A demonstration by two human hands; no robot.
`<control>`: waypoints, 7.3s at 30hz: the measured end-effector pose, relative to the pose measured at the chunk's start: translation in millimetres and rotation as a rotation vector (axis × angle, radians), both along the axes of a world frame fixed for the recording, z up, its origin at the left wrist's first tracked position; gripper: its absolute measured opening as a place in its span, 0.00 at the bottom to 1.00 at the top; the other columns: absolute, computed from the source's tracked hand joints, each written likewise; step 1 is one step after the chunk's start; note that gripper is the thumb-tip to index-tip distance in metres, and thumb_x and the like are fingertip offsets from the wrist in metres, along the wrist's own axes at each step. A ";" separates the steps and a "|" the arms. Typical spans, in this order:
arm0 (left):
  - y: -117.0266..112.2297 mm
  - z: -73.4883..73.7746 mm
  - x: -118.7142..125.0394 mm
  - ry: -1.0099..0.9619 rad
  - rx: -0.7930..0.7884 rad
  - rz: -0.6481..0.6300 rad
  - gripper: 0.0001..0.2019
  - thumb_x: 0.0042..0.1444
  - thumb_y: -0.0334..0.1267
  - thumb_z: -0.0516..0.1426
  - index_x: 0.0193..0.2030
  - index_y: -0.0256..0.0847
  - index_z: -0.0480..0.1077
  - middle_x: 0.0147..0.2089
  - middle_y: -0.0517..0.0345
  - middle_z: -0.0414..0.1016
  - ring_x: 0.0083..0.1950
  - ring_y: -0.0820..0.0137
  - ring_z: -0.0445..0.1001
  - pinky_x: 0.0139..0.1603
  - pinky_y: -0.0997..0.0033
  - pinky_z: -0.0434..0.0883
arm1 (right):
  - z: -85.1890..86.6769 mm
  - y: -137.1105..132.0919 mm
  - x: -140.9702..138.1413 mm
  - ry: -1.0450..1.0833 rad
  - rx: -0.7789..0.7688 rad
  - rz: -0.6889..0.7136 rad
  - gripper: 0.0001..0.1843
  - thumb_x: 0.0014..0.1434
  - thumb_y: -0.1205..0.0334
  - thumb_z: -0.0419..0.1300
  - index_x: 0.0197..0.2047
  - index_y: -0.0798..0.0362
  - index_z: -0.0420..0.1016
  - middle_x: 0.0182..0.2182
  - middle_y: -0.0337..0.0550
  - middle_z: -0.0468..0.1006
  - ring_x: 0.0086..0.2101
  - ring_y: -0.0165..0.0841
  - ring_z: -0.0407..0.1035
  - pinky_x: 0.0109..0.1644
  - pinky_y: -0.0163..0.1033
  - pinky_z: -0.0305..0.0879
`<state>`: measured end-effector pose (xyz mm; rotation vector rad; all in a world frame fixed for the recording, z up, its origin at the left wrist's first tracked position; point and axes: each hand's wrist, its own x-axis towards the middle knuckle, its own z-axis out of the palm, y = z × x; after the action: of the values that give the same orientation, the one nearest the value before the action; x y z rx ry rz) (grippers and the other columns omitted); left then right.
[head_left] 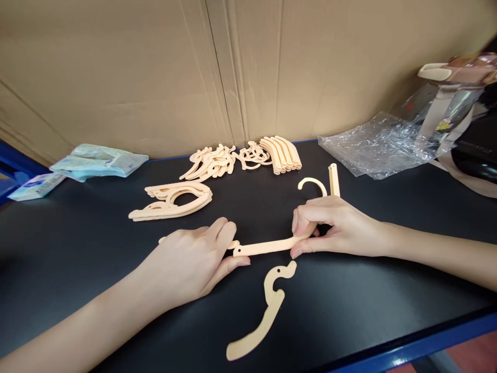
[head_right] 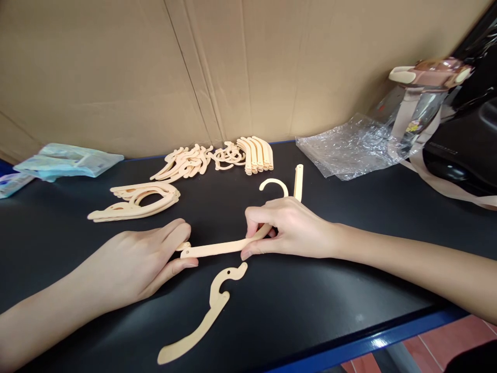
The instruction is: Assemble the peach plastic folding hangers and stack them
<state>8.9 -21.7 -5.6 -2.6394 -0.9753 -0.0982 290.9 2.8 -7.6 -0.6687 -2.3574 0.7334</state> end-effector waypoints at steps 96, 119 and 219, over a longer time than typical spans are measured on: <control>6.9 0.4 -1.9 -0.384 -0.361 -0.114 0.15 0.65 0.42 0.55 0.57 0.43 0.65 0.63 0.50 0.69 0.68 0.62 0.65 0.62 0.61 0.70 | -1.1 9.3 1.9 -0.182 0.270 -0.027 0.11 0.62 0.55 0.63 0.38 0.55 0.72 0.38 0.45 0.73 0.41 0.34 0.66 0.47 0.38 0.61; 2.9 2.9 -2.7 -0.545 -0.582 -0.158 0.21 0.63 0.26 0.48 0.60 0.48 0.63 0.62 0.54 0.68 0.61 0.66 0.70 0.55 0.68 0.76 | -2.3 16.0 6.0 -0.248 0.281 -0.037 0.11 0.66 0.57 0.58 0.46 0.55 0.73 0.43 0.46 0.72 0.43 0.33 0.68 0.46 0.37 0.63; -6.3 5.6 8.9 -0.374 -0.318 -0.010 0.05 0.69 0.38 0.48 0.39 0.44 0.58 0.35 0.64 0.66 0.32 0.73 0.69 0.28 0.75 0.60 | 6.8 -8.2 -8.0 -0.051 0.077 -0.073 0.13 0.64 0.57 0.62 0.46 0.56 0.78 0.46 0.48 0.79 0.46 0.34 0.72 0.51 0.40 0.67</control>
<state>17.9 -28.0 0.0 -2.9831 -1.1771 -0.4934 282.9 -5.3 -0.8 -0.7440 -2.3802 0.5975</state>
